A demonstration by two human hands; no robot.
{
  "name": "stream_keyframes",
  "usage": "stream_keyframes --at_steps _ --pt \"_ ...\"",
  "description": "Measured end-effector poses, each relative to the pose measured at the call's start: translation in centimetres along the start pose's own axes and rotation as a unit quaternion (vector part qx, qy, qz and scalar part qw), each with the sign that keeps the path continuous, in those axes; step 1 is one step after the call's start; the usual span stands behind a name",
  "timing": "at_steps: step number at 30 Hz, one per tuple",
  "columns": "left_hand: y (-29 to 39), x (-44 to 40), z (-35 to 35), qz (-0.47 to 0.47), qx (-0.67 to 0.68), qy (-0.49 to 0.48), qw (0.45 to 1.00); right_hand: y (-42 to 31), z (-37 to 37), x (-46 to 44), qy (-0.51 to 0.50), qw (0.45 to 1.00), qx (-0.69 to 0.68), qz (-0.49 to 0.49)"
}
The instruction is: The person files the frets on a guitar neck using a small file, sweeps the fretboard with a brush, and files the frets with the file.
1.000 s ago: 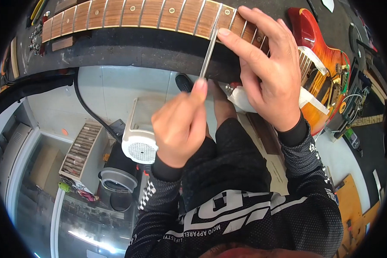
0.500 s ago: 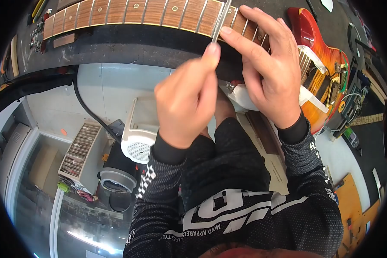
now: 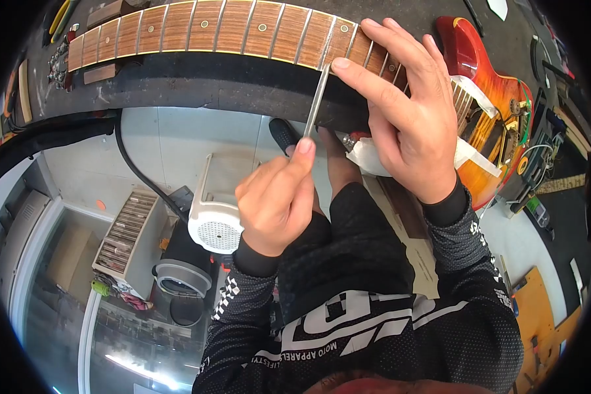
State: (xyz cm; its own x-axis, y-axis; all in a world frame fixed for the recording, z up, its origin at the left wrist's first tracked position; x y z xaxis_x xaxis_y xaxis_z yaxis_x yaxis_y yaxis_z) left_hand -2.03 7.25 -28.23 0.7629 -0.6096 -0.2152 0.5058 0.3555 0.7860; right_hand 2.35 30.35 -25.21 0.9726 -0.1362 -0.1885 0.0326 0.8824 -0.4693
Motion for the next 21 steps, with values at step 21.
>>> stream_keyframes --at_steps 21 --pt "-0.1 1.4 0.3 0.008 0.003 0.008 1.0 -0.2 0.0 -0.2 -0.004 1.0 0.012 0.002"
Point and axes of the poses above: each hand's wrist, its own x-axis away from the middle knuckle, its own z-axis out of the back of the hand, y = z × x, the point moved 1 cm from there along -x, towards the middle knuckle, and after that the axes turned 4 degrees about -x, right-handed, at the moved point
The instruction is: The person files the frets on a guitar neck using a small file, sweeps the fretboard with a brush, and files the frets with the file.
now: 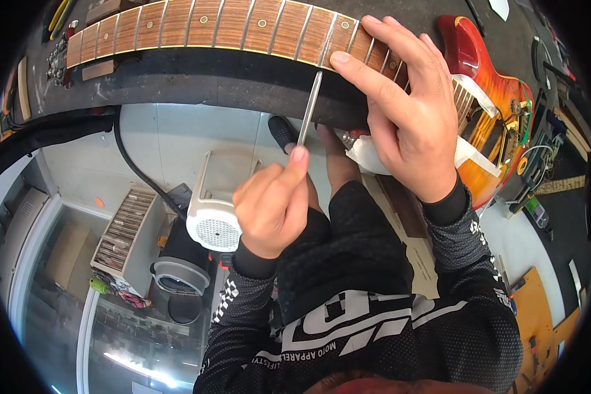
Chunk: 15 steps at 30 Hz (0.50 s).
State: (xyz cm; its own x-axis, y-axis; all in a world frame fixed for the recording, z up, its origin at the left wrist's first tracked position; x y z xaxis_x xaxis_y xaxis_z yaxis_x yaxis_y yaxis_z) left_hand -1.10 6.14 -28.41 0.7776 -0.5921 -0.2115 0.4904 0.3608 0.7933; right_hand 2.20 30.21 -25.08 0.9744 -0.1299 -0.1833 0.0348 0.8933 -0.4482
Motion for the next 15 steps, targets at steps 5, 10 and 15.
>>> stream_keyframes --at_steps 5,10,15 --pt "-0.3 0.2 -0.3 -0.01 0.016 0.014 1.0 0.0 0.0 0.1 0.002 1.0 0.001 -0.002" --pt "-0.7 -1.7 -1.5 -0.012 0.027 0.027 0.999 -0.1 0.1 -0.1 0.003 1.0 -0.004 -0.003" --pt "-1.0 -7.8 -4.3 -0.04 0.091 0.064 0.993 0.4 -0.6 0.0 0.027 1.0 -0.008 0.002"
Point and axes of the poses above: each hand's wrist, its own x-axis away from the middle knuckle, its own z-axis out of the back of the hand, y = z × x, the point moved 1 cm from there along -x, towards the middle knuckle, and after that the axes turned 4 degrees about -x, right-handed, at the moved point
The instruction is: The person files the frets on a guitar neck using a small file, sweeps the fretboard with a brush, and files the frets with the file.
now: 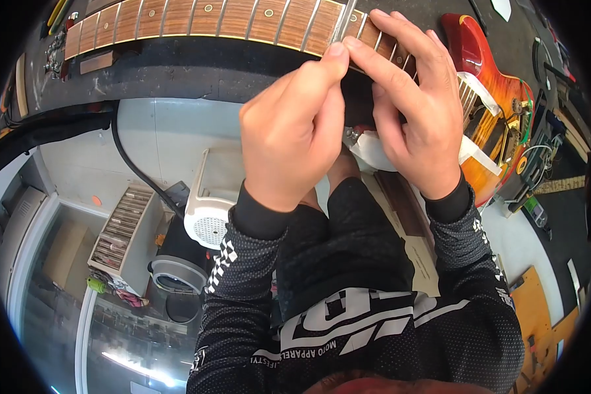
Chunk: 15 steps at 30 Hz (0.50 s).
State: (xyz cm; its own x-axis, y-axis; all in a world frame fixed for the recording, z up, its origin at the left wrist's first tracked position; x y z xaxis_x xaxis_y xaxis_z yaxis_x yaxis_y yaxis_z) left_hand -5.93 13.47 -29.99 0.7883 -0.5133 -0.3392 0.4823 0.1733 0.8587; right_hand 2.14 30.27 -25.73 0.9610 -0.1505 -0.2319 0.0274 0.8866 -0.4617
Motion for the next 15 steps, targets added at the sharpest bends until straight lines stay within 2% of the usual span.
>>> stream_keyframes --at_steps 5,11,15 --pt "1.5 4.8 3.3 0.045 -0.06 -0.054 0.996 -0.5 0.4 -0.2 -0.024 1.0 0.001 -0.008" --pt "0.8 0.5 0.7 0.034 -0.009 -0.018 0.999 -0.5 0.3 -0.2 -0.012 1.0 0.005 -0.011" --pt "2.2 6.3 4.1 0.037 -0.082 -0.045 0.995 -0.4 0.3 -0.2 -0.013 1.0 0.007 -0.005"
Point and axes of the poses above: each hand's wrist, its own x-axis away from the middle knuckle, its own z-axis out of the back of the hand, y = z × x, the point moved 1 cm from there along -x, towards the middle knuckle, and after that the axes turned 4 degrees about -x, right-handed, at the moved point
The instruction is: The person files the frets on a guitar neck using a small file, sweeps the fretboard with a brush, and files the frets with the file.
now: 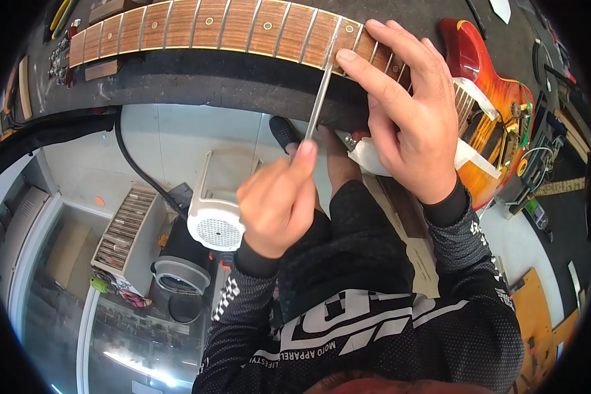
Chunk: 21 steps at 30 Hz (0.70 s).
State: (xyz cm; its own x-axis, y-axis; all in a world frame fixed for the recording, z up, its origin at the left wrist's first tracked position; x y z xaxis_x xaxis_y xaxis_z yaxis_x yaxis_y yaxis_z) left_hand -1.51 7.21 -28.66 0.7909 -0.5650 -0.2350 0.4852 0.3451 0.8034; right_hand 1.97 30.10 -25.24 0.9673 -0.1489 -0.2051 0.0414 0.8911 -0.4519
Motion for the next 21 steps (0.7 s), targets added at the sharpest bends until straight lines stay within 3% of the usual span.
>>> stream_keyframes --at_steps 9,14,18,21 --pt "-0.3 -0.3 -0.1 -0.009 0.002 -0.001 1.0 0.5 0.1 0.4 -0.008 1.0 -0.016 -0.003" --pt "-0.9 -6.8 -3.8 -0.031 0.091 0.042 0.995 -0.1 -0.1 0.2 -0.002 1.0 -0.007 -0.011" --pt "-0.1 -2.8 -1.0 0.004 0.004 -0.014 1.0 -0.3 0.3 -0.1 -0.013 1.0 -0.007 -0.013" --pt "0.4 -2.9 -0.8 0.009 0.034 0.005 0.999 0.0 0.2 0.1 -0.008 1.0 -0.007 -0.008"
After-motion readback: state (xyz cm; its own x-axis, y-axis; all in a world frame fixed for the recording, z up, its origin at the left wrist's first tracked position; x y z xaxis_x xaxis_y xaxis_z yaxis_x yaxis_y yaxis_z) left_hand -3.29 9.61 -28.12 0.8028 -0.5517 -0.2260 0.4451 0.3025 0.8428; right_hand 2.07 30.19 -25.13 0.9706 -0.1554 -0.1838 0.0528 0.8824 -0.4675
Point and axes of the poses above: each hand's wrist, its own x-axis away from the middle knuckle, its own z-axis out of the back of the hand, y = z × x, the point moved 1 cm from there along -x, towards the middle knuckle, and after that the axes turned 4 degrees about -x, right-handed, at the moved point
